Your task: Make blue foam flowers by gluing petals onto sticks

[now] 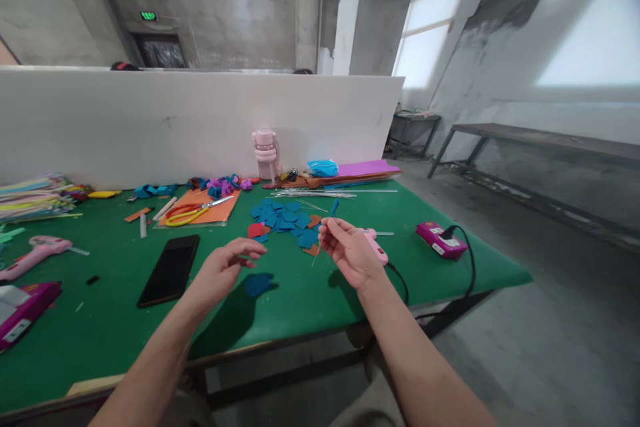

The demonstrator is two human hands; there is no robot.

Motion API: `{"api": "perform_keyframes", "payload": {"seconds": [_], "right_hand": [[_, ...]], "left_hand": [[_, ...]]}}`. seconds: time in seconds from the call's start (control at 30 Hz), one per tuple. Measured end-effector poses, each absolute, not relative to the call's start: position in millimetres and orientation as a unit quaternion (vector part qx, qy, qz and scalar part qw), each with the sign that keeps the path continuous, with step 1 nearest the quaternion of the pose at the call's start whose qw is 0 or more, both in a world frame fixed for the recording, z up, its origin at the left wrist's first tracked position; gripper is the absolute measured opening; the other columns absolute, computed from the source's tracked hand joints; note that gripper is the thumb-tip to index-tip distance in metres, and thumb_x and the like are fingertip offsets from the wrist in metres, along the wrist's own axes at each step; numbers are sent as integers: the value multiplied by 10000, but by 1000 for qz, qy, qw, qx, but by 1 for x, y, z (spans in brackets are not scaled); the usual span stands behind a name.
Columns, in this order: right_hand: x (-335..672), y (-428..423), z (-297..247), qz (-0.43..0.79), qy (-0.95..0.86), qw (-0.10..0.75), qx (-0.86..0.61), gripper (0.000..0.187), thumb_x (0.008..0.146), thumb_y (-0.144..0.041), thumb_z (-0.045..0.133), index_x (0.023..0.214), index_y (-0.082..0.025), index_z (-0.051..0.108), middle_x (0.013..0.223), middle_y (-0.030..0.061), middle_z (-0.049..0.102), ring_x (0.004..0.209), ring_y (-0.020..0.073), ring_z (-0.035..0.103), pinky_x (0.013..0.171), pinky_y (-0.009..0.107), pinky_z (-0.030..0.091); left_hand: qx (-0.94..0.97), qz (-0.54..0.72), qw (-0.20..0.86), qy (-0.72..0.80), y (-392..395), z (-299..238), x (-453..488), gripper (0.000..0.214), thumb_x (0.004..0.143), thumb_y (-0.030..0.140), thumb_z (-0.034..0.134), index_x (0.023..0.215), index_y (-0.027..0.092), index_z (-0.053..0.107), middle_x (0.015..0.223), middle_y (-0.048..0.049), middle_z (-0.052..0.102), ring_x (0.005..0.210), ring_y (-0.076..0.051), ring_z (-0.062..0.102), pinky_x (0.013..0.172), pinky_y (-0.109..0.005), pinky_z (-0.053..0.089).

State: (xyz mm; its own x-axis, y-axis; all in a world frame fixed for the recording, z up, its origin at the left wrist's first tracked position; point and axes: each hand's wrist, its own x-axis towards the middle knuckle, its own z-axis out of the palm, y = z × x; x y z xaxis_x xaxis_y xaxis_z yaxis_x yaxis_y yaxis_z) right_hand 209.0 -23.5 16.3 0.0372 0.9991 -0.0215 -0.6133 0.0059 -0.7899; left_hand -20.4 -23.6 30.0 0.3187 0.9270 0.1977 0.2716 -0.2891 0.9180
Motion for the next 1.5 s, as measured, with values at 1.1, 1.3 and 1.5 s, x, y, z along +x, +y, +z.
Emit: {"api": "perform_keyframes", "payload": {"seconds": [1.1, 1.3, 1.5], "right_hand": [[129, -99, -10, 576, -696, 287, -317, 224, 781, -299, 480, 785, -149, 647, 637, 33, 641, 551, 115, 581, 572, 241, 455], [160, -95, 0, 248, -826, 320, -393, 179, 789, -216, 490, 739, -217, 661, 787, 24, 664, 946, 185, 553, 950, 384, 295], [141, -62, -7, 245, -773, 410, -418, 723, 597, -244, 682, 1253, -269, 380, 1223, 83, 459, 853, 169, 539, 774, 325, 430]], "left_hand": [[371, 630, 589, 344, -17, 45, -51, 134, 658, 205, 651, 754, 117, 619, 646, 7, 549, 503, -32, 459, 443, -140, 387], [378, 615, 598, 348, -27, 43, -50, 158, 668, 205, 640, 791, 106, 624, 627, 3, 551, 479, -33, 473, 433, -138, 409], [407, 593, 627, 298, -51, 54, -29, 157, 677, 213, 640, 787, 103, 621, 621, 3, 557, 498, -36, 496, 463, -137, 422]]}}
